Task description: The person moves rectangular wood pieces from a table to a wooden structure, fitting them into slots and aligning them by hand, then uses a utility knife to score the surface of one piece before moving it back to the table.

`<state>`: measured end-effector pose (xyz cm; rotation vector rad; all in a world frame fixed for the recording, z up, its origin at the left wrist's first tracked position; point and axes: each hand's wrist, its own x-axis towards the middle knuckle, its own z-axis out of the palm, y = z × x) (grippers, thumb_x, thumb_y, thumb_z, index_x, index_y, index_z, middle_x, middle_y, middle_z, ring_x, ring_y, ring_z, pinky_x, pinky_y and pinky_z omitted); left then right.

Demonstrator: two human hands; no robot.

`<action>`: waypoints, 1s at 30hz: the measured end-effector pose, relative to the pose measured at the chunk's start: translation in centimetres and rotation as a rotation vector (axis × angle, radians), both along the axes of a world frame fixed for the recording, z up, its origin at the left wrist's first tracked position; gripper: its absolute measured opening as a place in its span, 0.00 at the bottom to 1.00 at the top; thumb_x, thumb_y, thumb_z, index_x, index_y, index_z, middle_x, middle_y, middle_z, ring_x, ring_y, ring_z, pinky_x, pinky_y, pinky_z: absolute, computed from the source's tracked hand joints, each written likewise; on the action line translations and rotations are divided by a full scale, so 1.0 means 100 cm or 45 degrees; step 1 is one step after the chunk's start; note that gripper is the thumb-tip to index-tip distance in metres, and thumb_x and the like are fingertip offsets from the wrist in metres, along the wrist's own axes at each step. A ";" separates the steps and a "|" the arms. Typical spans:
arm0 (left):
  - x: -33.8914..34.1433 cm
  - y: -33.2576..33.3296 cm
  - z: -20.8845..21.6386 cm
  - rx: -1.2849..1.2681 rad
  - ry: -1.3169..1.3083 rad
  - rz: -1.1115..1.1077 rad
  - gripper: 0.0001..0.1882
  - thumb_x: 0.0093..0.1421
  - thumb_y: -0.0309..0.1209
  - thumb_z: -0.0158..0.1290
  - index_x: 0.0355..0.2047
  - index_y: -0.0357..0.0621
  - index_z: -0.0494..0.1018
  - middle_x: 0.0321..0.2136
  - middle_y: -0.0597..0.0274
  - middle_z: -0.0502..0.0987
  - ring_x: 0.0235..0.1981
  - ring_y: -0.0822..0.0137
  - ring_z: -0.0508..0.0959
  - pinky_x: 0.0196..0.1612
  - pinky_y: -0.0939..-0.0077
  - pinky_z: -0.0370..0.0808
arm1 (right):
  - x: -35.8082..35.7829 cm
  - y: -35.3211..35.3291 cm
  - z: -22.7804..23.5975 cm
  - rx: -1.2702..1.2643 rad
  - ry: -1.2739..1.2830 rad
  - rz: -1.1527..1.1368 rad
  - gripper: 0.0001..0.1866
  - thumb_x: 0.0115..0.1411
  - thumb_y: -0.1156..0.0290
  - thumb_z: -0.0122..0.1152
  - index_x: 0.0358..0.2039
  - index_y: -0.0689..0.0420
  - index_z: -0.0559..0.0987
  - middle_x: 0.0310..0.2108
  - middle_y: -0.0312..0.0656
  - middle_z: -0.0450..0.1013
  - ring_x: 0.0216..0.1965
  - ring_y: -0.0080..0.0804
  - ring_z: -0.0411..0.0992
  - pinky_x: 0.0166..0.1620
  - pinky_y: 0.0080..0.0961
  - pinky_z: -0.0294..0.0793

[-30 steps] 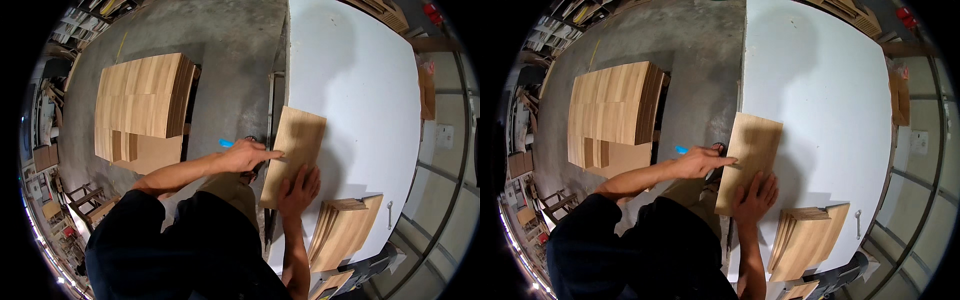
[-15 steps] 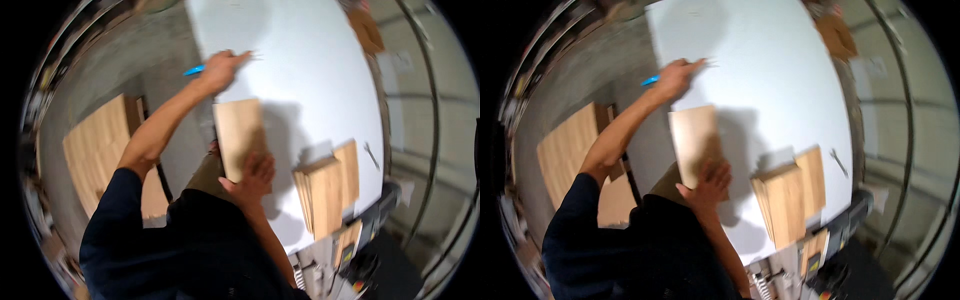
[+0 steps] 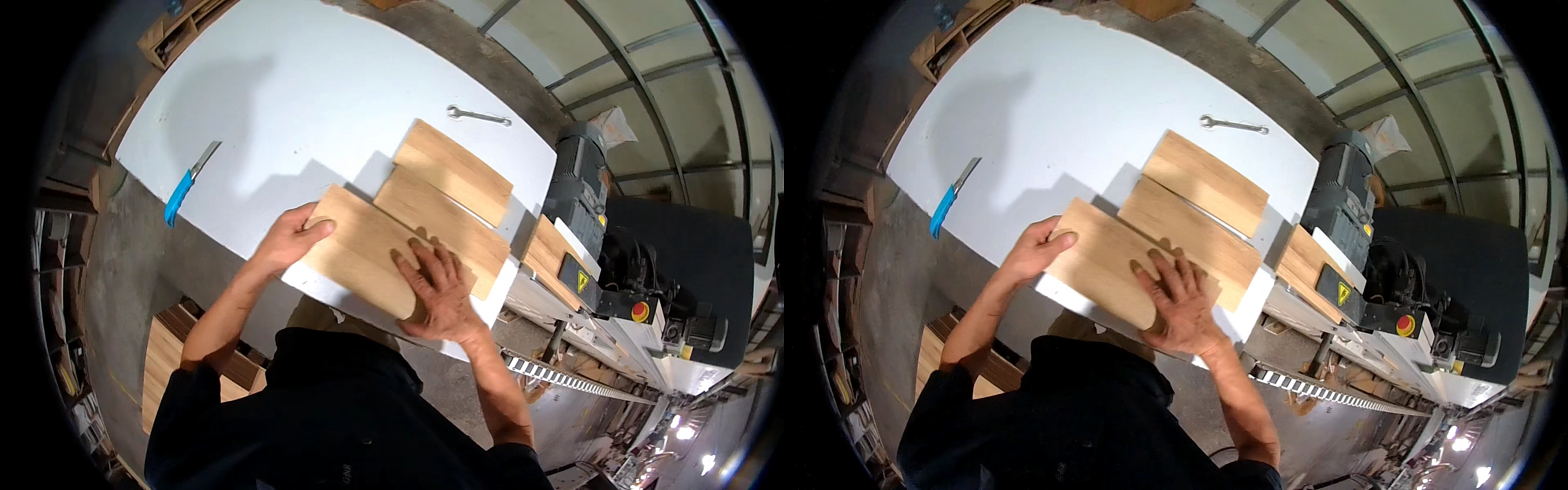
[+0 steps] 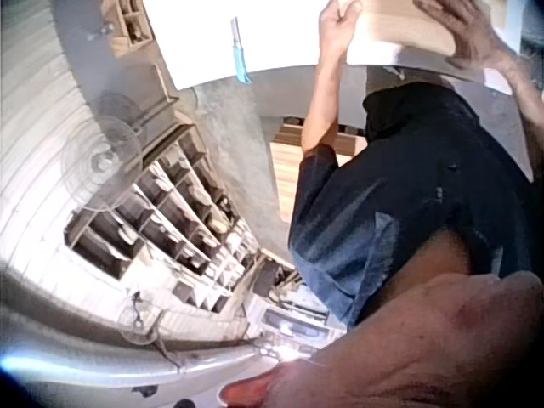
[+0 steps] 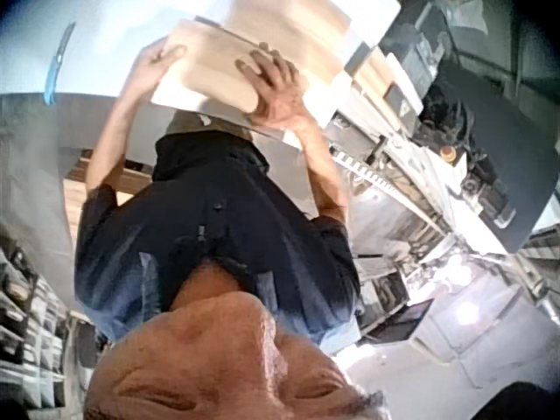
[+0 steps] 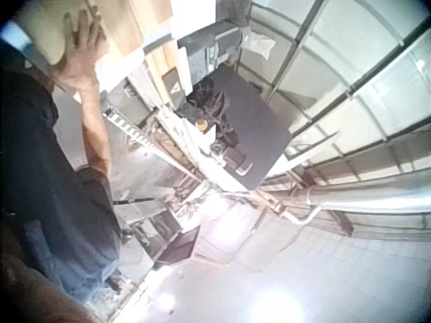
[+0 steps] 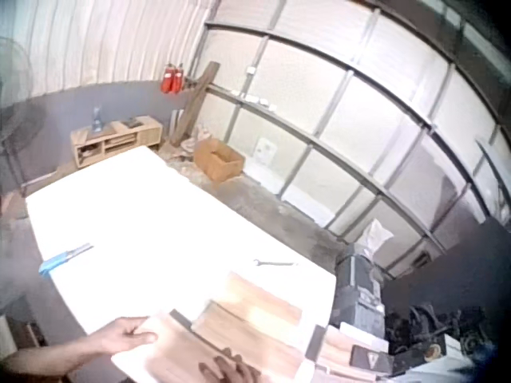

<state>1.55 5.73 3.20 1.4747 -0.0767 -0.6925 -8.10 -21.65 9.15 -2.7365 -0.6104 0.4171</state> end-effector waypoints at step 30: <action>0.047 -0.100 0.000 0.327 0.173 -0.212 0.38 0.48 0.41 0.64 0.53 0.27 0.64 0.51 0.38 0.68 0.55 0.51 0.68 0.56 0.65 0.67 | -0.037 -0.109 -0.093 1.621 0.154 -1.663 0.28 0.48 0.61 0.72 0.43 0.66 0.72 0.35 0.40 0.73 0.32 0.25 0.70 0.35 0.20 0.71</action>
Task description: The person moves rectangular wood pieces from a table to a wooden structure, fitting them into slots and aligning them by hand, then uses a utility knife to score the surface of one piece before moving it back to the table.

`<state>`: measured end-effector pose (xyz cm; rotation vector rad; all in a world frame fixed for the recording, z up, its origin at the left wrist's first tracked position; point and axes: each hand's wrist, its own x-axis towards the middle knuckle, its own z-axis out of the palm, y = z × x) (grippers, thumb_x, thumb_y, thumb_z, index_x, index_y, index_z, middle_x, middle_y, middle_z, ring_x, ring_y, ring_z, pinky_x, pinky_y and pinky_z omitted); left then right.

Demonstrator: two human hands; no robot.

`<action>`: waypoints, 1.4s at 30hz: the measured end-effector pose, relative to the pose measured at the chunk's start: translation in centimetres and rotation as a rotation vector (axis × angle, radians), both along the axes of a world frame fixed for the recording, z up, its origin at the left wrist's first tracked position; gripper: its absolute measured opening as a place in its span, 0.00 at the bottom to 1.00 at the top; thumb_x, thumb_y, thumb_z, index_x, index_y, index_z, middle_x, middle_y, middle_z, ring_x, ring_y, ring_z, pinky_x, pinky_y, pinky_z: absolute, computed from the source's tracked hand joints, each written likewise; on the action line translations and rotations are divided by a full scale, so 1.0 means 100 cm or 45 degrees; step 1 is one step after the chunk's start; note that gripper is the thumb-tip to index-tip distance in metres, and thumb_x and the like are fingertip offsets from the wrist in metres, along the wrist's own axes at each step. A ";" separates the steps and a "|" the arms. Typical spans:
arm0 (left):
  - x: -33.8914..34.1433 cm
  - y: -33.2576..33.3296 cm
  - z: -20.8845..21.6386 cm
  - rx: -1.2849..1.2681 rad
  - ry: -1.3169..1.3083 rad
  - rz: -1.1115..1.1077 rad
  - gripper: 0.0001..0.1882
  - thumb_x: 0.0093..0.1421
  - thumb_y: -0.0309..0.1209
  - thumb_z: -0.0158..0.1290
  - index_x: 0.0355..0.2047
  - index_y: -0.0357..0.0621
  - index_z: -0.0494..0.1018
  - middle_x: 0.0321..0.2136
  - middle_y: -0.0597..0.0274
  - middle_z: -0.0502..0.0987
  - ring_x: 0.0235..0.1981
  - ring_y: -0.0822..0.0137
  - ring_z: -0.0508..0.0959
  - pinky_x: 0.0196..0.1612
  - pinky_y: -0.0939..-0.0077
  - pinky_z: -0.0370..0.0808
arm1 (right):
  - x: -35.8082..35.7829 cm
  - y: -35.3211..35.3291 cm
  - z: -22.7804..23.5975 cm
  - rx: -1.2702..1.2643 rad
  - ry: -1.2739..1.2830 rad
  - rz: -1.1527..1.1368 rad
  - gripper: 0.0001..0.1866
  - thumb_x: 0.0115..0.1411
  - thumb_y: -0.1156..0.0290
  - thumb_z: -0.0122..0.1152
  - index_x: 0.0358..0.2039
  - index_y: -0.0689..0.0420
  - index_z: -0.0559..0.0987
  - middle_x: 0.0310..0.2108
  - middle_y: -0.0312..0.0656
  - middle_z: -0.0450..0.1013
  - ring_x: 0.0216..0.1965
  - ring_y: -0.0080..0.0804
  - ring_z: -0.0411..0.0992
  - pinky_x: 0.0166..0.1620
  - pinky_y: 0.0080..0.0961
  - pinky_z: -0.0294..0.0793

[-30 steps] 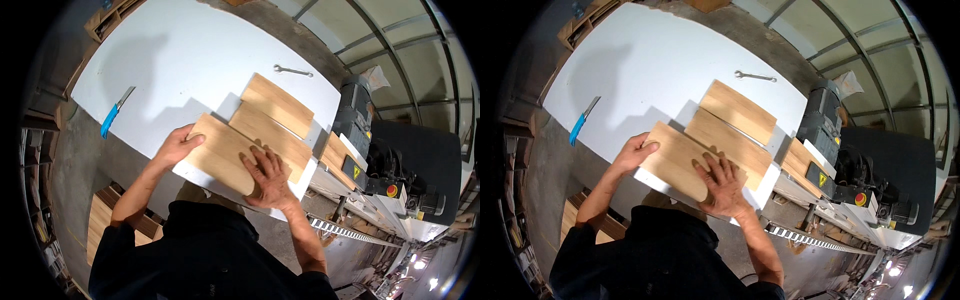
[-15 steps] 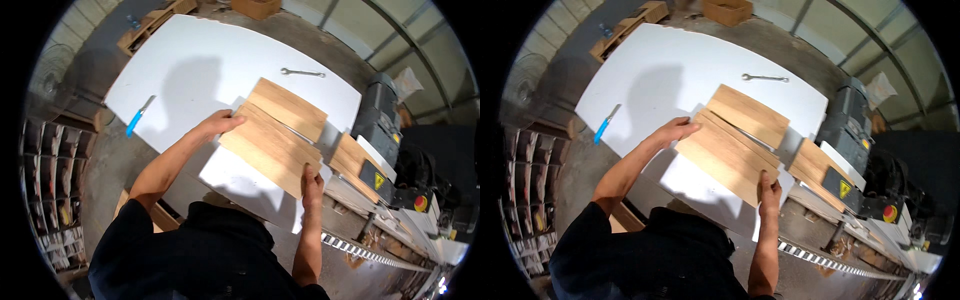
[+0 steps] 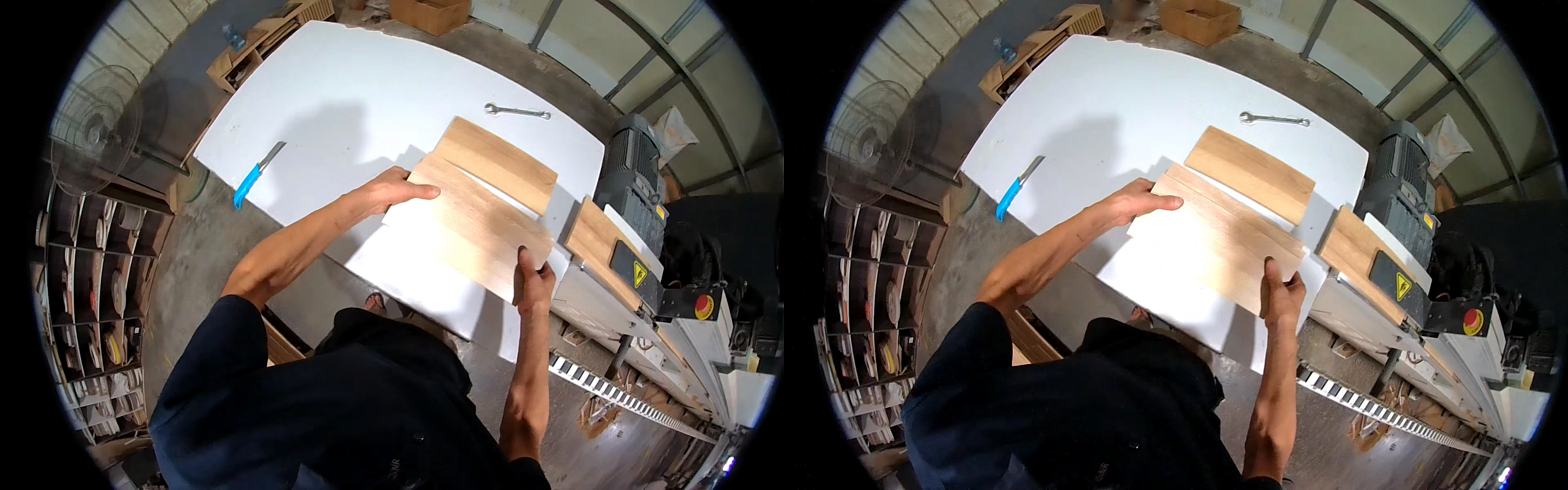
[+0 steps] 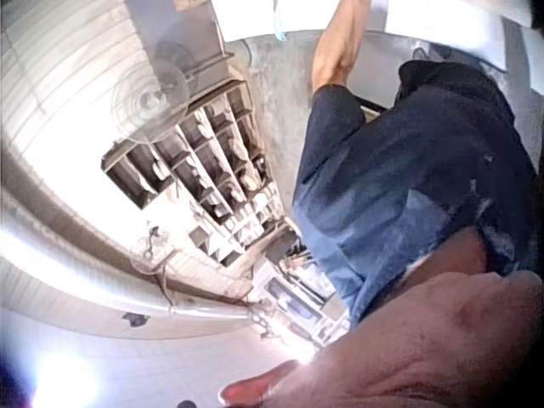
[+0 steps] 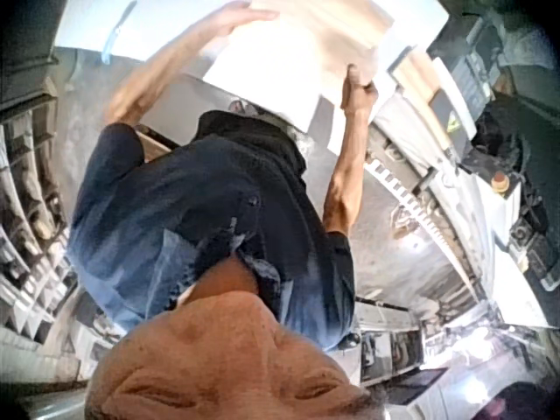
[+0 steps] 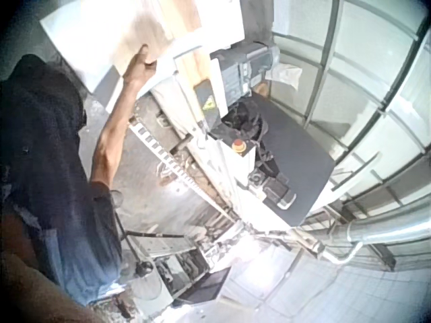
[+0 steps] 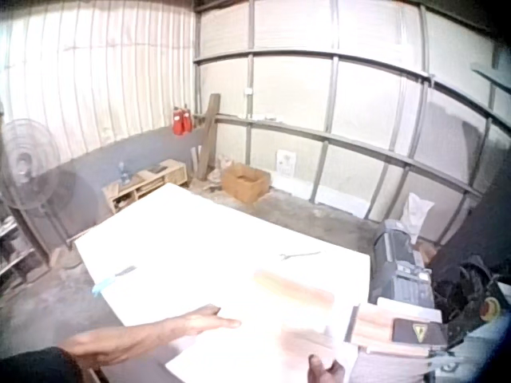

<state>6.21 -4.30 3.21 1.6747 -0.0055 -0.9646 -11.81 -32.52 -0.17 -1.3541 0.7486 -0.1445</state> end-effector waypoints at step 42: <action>-0.063 0.093 -0.032 -0.386 -0.664 -0.033 0.53 0.40 0.23 0.65 0.65 0.44 0.48 0.64 0.55 0.53 0.64 0.61 0.56 0.62 0.67 0.58 | -0.058 0.070 -0.003 -0.374 -0.254 0.251 0.41 0.42 0.72 0.74 0.56 0.60 0.62 0.43 0.36 0.72 0.42 0.24 0.70 0.44 0.20 0.71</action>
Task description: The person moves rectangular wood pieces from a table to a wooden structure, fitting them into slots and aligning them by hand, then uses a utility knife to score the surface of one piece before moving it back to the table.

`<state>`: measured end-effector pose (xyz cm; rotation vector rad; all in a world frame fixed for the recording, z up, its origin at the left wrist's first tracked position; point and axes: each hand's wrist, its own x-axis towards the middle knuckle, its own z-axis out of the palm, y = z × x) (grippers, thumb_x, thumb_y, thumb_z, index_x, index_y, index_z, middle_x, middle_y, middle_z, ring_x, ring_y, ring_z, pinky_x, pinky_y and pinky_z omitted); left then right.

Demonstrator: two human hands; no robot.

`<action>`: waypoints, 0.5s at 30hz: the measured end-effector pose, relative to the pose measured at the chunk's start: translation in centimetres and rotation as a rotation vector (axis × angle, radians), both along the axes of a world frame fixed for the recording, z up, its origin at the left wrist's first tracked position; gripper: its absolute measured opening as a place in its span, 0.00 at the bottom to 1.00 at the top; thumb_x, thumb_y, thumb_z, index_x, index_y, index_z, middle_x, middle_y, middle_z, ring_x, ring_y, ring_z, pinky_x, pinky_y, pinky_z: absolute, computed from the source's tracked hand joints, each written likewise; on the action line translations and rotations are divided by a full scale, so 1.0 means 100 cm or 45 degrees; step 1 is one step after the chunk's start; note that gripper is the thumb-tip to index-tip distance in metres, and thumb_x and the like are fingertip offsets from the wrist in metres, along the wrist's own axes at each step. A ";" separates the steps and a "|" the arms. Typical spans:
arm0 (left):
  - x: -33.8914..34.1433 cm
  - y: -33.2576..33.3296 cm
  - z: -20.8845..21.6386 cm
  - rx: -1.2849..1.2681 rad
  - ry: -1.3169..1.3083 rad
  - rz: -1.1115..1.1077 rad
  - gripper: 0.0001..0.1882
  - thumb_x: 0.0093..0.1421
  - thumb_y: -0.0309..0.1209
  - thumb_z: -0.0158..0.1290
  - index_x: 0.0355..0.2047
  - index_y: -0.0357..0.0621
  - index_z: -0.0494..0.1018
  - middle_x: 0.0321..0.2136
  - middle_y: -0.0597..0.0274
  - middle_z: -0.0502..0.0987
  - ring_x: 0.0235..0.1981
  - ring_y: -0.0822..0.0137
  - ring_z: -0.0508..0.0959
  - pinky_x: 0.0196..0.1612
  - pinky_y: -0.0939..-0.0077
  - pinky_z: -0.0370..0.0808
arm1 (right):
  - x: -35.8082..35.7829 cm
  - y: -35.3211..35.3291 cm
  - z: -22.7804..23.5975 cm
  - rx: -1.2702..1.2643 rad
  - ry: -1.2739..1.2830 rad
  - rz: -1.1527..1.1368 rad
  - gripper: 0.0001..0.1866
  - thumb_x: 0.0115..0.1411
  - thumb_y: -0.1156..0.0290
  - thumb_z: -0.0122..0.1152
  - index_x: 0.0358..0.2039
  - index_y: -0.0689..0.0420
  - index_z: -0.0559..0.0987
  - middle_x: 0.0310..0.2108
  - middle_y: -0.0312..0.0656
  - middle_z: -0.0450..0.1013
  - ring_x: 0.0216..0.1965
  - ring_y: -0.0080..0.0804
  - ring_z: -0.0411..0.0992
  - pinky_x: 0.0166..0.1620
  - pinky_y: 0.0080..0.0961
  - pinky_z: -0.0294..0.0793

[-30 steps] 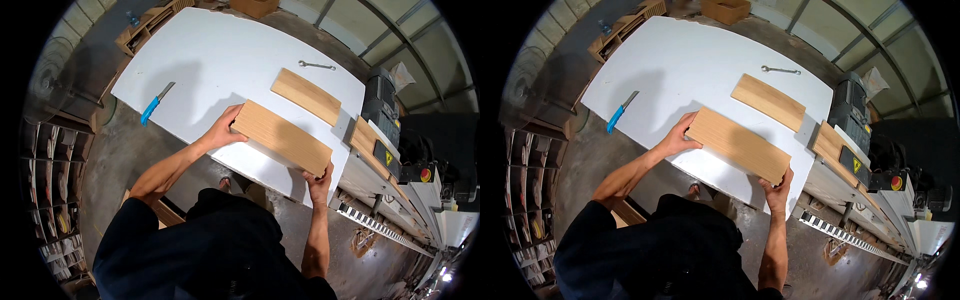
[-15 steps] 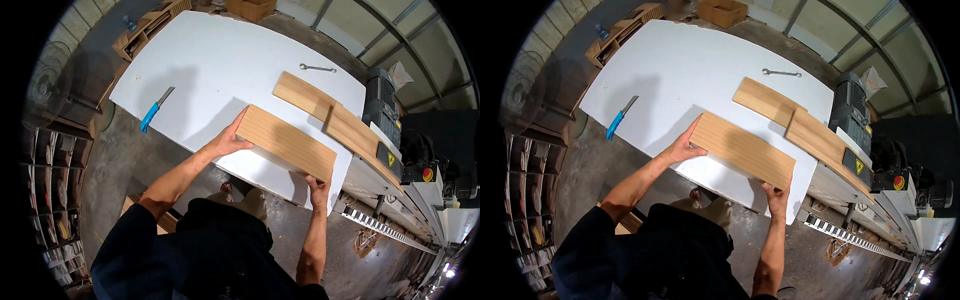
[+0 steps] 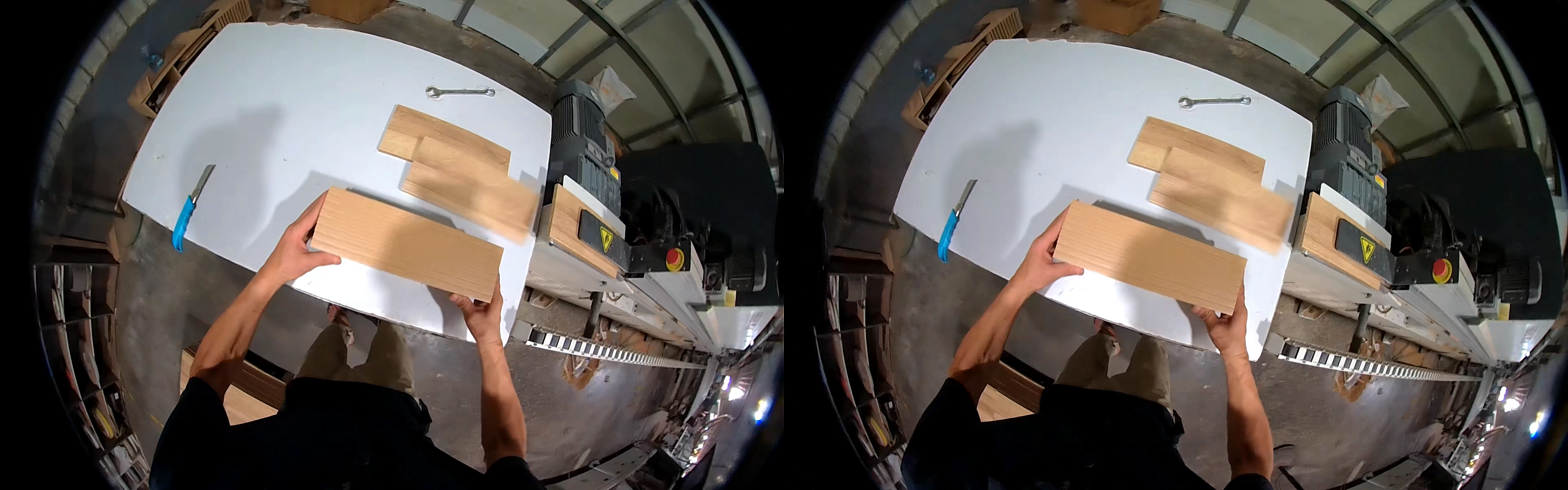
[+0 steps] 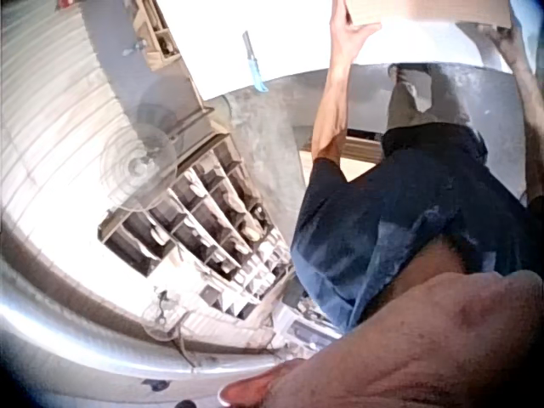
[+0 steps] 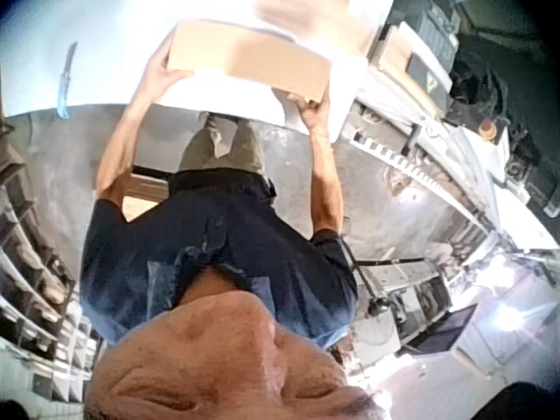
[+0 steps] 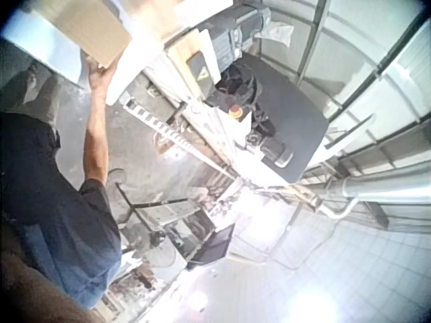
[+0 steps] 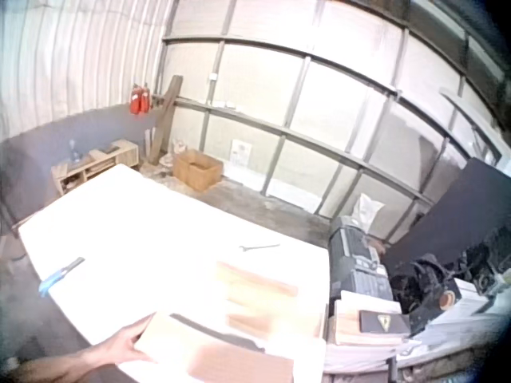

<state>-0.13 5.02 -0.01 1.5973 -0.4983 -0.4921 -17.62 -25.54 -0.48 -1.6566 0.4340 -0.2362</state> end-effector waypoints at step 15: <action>-0.026 0.002 -0.009 0.058 -0.067 0.195 0.55 0.35 0.27 0.70 0.64 0.47 0.52 0.65 0.59 0.52 0.64 0.62 0.54 0.63 0.69 0.55 | -0.008 -0.031 -0.026 -0.349 -0.090 0.133 0.50 0.41 0.59 0.76 0.59 0.63 0.57 0.46 0.39 0.68 0.46 0.27 0.66 0.50 0.24 0.67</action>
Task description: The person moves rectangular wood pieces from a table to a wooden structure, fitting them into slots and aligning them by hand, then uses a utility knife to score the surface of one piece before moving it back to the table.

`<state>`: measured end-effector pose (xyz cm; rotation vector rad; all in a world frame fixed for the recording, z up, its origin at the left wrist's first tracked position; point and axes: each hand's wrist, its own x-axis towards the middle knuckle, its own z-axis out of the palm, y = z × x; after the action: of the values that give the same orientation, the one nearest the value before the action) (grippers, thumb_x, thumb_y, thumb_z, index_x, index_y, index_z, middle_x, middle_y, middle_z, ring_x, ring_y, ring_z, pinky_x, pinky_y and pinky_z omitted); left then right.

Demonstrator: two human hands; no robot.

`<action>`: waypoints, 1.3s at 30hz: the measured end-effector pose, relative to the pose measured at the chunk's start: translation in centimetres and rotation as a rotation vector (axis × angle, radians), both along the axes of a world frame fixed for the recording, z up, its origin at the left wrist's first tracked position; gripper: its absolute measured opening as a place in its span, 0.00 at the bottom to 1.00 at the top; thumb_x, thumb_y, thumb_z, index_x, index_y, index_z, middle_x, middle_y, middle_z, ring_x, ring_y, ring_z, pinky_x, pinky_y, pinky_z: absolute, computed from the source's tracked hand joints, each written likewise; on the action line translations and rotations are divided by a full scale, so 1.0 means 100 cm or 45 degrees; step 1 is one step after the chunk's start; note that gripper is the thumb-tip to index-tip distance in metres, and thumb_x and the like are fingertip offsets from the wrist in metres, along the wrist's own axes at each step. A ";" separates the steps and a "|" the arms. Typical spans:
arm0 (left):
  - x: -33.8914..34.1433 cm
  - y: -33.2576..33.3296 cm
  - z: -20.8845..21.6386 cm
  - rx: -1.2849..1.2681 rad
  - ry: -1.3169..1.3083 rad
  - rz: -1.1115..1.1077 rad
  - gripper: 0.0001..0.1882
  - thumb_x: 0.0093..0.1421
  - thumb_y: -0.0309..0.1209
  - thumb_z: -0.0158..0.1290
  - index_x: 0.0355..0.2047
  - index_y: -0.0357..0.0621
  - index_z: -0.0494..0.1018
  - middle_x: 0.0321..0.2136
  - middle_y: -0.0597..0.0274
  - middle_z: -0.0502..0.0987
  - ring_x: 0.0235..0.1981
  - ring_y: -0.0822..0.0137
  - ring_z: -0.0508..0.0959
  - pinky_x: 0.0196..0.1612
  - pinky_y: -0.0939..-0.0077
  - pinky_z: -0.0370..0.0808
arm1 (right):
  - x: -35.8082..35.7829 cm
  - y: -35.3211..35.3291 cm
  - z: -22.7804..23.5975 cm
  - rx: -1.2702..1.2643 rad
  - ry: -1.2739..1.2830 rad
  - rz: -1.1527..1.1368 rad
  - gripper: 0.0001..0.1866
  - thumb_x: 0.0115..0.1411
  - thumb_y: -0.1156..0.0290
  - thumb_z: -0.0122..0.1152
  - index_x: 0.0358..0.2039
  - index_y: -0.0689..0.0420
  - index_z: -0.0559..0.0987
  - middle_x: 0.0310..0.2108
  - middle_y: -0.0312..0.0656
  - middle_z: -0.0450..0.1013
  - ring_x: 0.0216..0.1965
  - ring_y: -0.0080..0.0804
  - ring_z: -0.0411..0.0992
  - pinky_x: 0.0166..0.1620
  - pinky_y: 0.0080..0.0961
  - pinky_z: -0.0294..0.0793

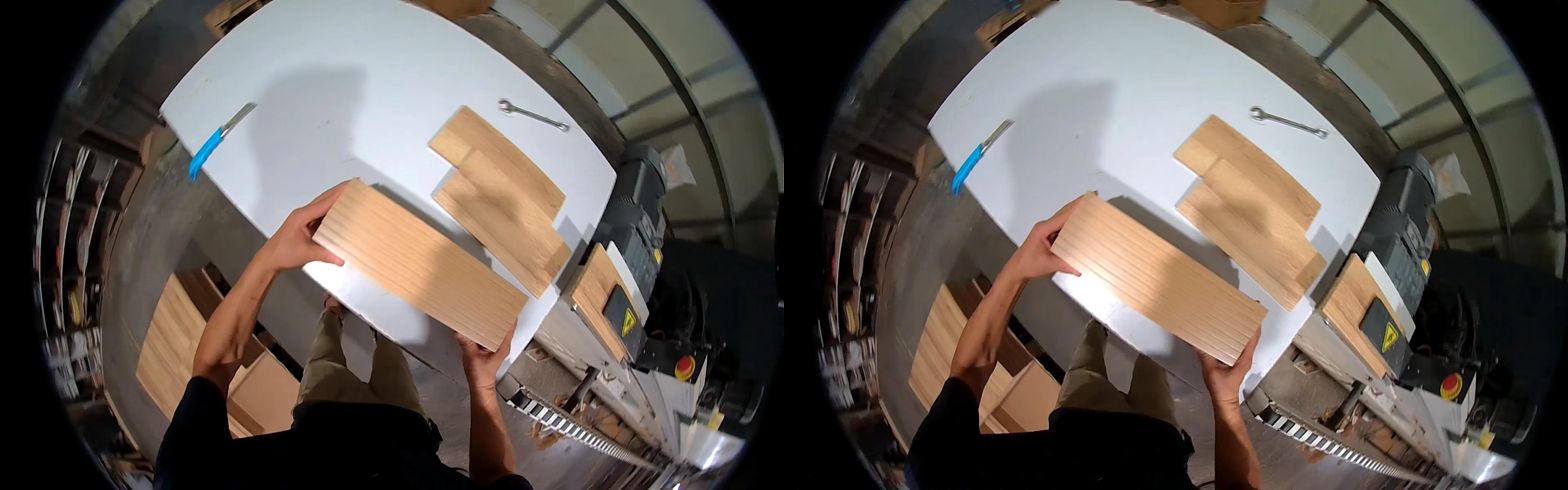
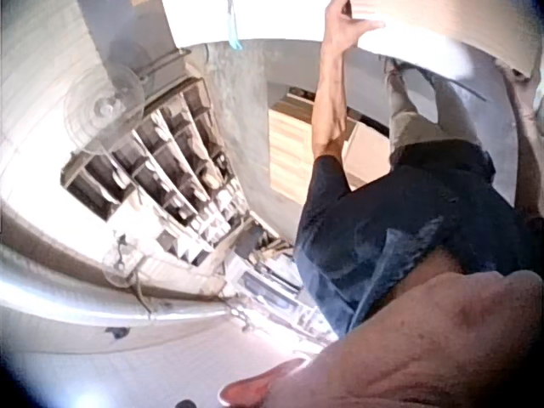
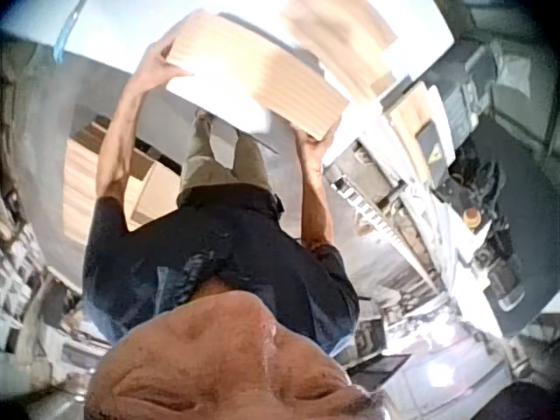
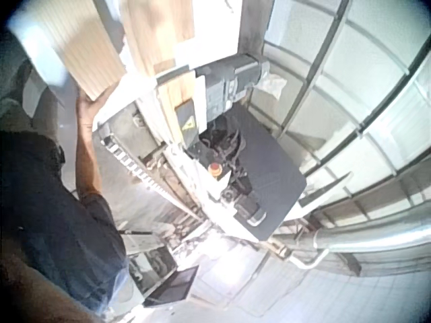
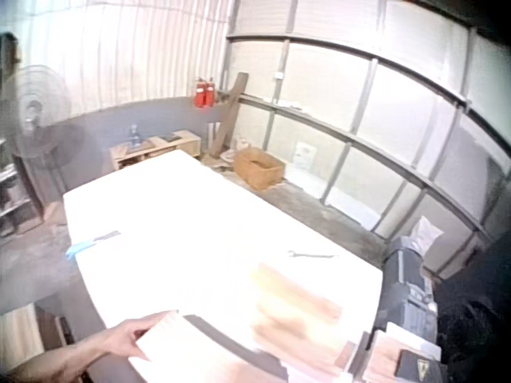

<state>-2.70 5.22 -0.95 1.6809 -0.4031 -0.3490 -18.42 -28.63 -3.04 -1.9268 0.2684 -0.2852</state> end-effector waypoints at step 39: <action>-0.753 0.039 -0.045 -1.199 0.619 2.855 0.38 0.44 0.15 0.60 0.57 0.46 0.65 0.46 0.61 0.75 0.51 0.67 0.70 0.58 0.72 0.63 | -0.265 0.495 -0.048 -0.338 1.400 2.527 0.34 0.41 0.81 0.69 0.51 0.64 0.68 0.45 0.45 0.71 0.46 0.32 0.70 0.50 0.28 0.69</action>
<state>-77.96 9.11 -5.46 0.3044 1.4518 0.9629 -44.88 20.90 -7.84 -1.5178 -1.0327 2.0600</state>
